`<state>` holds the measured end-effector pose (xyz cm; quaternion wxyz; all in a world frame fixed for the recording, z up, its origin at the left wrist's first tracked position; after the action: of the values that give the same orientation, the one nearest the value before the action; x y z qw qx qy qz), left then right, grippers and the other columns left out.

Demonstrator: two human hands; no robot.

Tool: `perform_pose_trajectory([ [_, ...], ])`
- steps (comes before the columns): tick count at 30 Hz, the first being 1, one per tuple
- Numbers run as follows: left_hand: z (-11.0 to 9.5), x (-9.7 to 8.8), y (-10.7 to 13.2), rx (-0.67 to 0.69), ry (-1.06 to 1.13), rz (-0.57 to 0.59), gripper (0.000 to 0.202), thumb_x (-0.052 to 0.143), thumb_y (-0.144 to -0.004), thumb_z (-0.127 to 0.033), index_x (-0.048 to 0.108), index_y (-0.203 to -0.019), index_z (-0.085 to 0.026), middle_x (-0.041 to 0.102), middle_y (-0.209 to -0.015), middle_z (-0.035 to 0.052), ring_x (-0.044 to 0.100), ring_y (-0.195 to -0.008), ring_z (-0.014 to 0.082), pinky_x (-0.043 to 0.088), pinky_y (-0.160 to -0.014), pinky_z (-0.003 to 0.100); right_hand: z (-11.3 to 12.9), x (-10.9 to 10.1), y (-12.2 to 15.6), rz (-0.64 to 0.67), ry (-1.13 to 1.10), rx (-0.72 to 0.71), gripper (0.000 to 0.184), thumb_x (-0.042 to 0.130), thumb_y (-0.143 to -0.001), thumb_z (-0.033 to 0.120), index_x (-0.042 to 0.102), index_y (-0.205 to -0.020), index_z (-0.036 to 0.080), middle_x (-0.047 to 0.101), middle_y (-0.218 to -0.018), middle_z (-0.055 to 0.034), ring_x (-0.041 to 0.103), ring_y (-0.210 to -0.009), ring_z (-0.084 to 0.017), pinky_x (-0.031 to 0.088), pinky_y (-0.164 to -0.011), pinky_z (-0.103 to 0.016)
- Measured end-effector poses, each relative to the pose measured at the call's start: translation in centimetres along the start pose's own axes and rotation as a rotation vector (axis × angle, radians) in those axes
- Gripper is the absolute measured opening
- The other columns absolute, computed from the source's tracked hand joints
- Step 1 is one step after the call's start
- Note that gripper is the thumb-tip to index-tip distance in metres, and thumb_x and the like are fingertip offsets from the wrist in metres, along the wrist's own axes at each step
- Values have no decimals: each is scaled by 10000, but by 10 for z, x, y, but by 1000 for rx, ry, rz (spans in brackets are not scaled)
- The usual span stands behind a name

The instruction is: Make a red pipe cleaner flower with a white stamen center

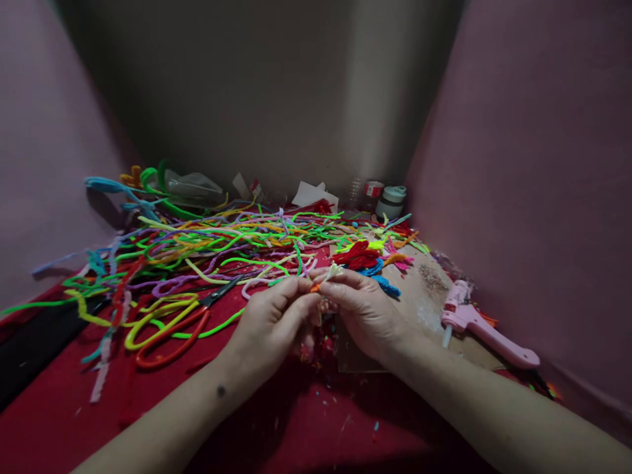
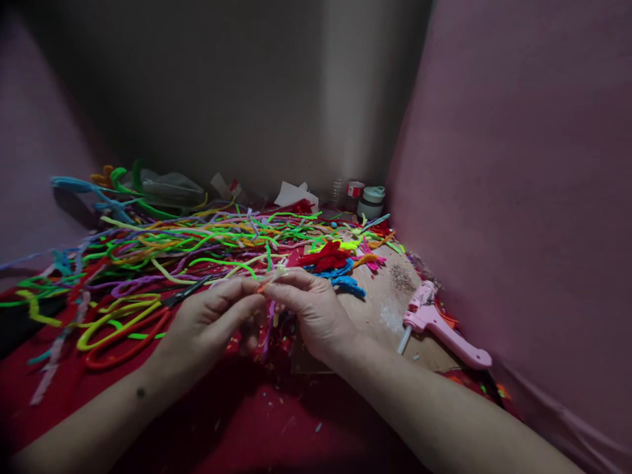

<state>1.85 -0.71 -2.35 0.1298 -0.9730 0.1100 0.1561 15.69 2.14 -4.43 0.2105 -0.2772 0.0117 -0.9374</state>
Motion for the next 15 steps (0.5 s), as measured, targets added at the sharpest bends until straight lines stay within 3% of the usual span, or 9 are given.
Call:
perform_pose_trajectory([
  [3,8,1,2,373,-514,-184,152,499,-842,-206,566,-972,-166,667,-830,40,642,-700,144,490,-615,235,-3,-1,-1,-45,-26,26,79,714,-690,180,708,-768,192,573,-666,27,505,-609,-93,412,-629,-247],
  [7,21,1,2,560,-822,-231,153,437,-877,-173,556,-973,-167,660,-783,30,620,-648,132,445,-590,225,-6,-2,-2,-58,10,34,92,712,-701,201,710,-792,190,602,-717,13,503,-601,-90,406,-592,-239],
  [11,19,-2,1,487,-744,-184,146,439,-876,-171,565,-950,-179,643,-757,14,588,-619,108,415,-579,200,-5,-2,-2,-52,63,22,79,702,-713,217,709,-790,202,605,-731,13,491,-594,-87,390,-567,-229],
  [15,8,-1,1,320,-484,-176,116,500,-845,-199,607,-888,-211,631,-720,-13,562,-602,91,406,-564,174,-2,-2,-2,-6,172,13,83,685,-735,258,712,-801,215,612,-766,9,489,-626,-91,385,-584,-223],
])
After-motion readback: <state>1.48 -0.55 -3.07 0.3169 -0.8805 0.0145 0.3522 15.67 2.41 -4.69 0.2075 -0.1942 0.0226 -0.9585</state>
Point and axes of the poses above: each hand's wrist, its own y-axis away from the middle knuckle, its own x-axis out of the palm, z = x × y, the point moved 1 cm from there along -y, towards the middle knuckle
